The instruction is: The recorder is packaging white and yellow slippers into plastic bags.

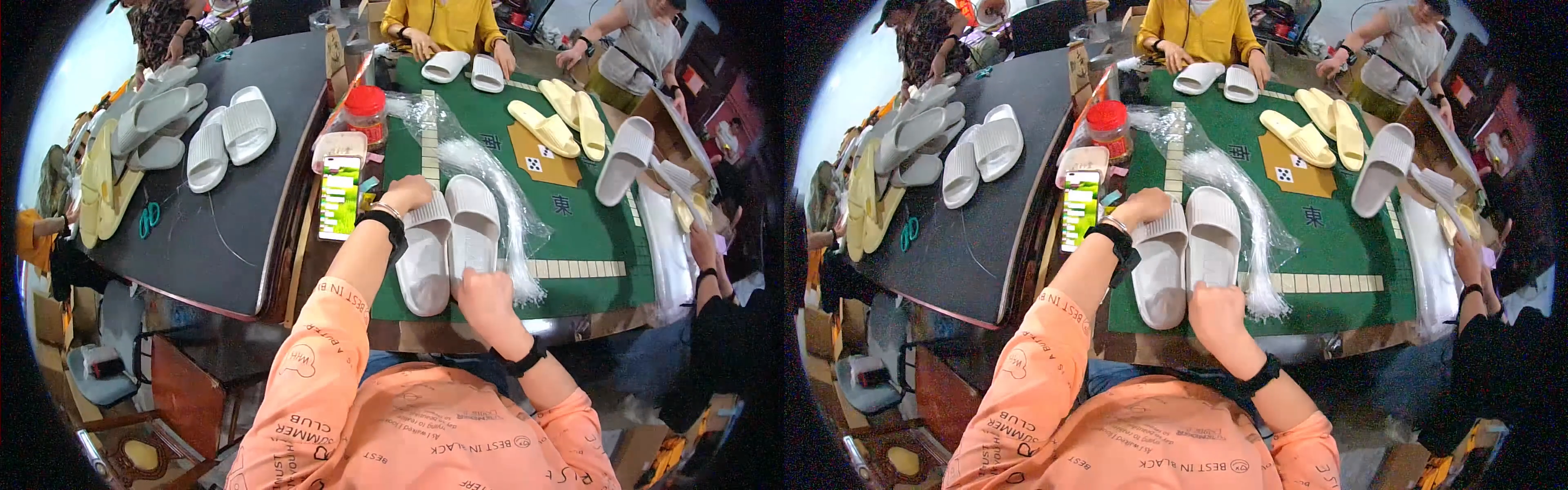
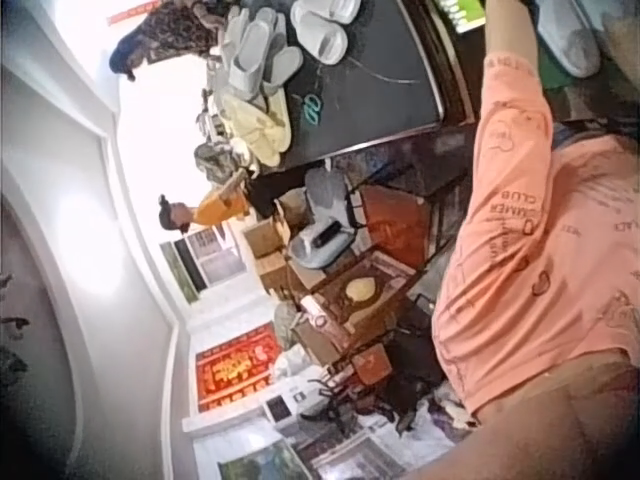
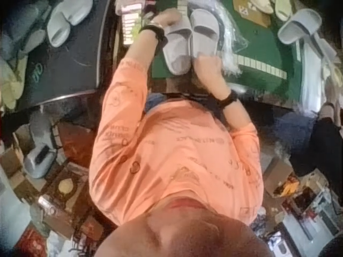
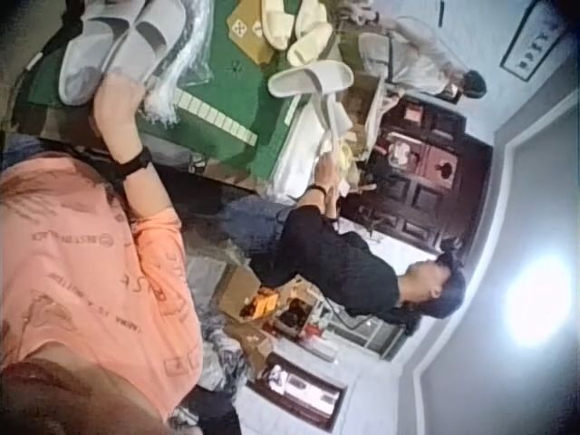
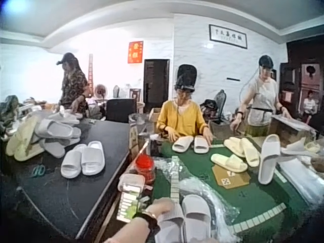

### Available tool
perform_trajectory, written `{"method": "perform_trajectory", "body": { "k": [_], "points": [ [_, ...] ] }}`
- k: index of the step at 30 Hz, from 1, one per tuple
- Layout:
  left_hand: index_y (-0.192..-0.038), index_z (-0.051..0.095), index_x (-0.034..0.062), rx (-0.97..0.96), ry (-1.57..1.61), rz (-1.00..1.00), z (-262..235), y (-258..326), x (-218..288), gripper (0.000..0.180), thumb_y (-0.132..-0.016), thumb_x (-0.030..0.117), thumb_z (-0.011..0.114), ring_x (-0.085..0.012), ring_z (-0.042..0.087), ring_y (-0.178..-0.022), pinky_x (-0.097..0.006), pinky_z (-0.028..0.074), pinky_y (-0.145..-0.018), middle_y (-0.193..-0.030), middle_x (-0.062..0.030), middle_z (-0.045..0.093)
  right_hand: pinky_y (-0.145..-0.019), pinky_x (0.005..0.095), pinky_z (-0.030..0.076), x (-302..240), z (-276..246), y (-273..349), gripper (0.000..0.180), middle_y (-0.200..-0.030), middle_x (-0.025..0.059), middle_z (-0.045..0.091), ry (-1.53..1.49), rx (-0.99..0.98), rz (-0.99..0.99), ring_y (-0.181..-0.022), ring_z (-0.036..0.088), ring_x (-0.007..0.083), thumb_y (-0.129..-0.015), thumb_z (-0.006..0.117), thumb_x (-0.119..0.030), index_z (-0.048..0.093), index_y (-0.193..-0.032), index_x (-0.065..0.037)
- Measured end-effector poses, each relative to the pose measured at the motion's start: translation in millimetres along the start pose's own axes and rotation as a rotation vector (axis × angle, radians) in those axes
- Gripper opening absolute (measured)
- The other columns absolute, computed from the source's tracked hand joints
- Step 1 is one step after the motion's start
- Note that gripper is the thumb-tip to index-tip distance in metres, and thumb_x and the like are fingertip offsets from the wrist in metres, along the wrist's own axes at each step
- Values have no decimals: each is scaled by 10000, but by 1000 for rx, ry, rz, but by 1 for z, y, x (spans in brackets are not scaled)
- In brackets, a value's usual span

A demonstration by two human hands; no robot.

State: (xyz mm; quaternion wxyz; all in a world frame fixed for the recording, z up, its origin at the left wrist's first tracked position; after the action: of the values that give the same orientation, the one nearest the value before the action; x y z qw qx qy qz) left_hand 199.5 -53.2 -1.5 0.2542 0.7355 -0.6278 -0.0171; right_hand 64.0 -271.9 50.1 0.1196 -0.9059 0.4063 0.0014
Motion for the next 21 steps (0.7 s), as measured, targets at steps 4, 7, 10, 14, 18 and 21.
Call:
{"method": "perform_trajectory", "body": {
  "k": [4, 7, 10, 14, 18, 21],
  "points": [
    [-966, 601, -1, 119, 144, 98, 6, 1, -18, 374, -795, 265, 400, -366, 506, -1031, -408, 403, -866, -1087, -213, 540, -529, 351, 415, 0, -7, -18, 74, -488, 112, 536, -36, 102, -46, -476, 566, 255, -672, 556, -96, 523, -618, -58],
    [-943, 605, -13, 105, 54, 180, 3, -4, -36, 388, -797, 282, 399, -368, 519, -1003, -409, 413, -853, -1055, -233, 544, -524, 403, 416, 9, -13, -26, 102, -515, 134, 535, 61, 198, -63, -502, 549, 300, -689, 570, -100, 514, -626, -42],
    [-876, 628, -17, 93, -154, 289, -2, -3, -37, 343, -765, 224, 411, -358, 557, -933, -406, 438, -817, -962, -251, 569, -541, 381, 418, 19, -12, -22, 101, -516, 127, 530, 78, 192, -39, -516, 551, 287, -690, 567, -93, 501, -630, -46],
    [-824, 643, 1, 216, -112, 309, -9, 11, -35, 218, -683, 82, 498, -344, 590, -854, -380, 479, -743, -901, -224, 597, -544, 367, 417, 17, -7, -17, 79, -513, 114, 533, 131, 140, -39, -512, 557, 264, -676, 566, -75, 503, -635, -52],
    [-787, 646, 23, 207, -113, 365, -18, 26, -39, 167, -653, 22, 546, -318, 601, -837, -363, 489, -727, -865, -193, 612, -568, 330, 412, 17, -1, -15, 39, -549, 92, 563, 148, 102, -28, -562, 583, 230, -630, 535, -45, 509, -648, -67],
    [-775, 649, 21, 142, -252, 329, -24, 28, -48, 150, -661, 32, 552, -310, 601, -840, -360, 489, -724, -865, -194, 611, -589, 318, 412, 14, -3, -18, 32, -581, 95, 575, 168, 105, -31, -587, 587, 221, -636, 525, -43, 524, -659, -64]
  ]
}}
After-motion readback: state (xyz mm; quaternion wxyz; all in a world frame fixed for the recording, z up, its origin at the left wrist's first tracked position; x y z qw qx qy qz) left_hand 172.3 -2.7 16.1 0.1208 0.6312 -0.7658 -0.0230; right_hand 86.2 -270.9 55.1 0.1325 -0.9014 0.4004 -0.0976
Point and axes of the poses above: each hand's wrist, its own y-axis away from the middle knuckle, its own z-axis out of the palm, x = y × z, the point moved 1 cm from there along -y, towards the middle knuckle
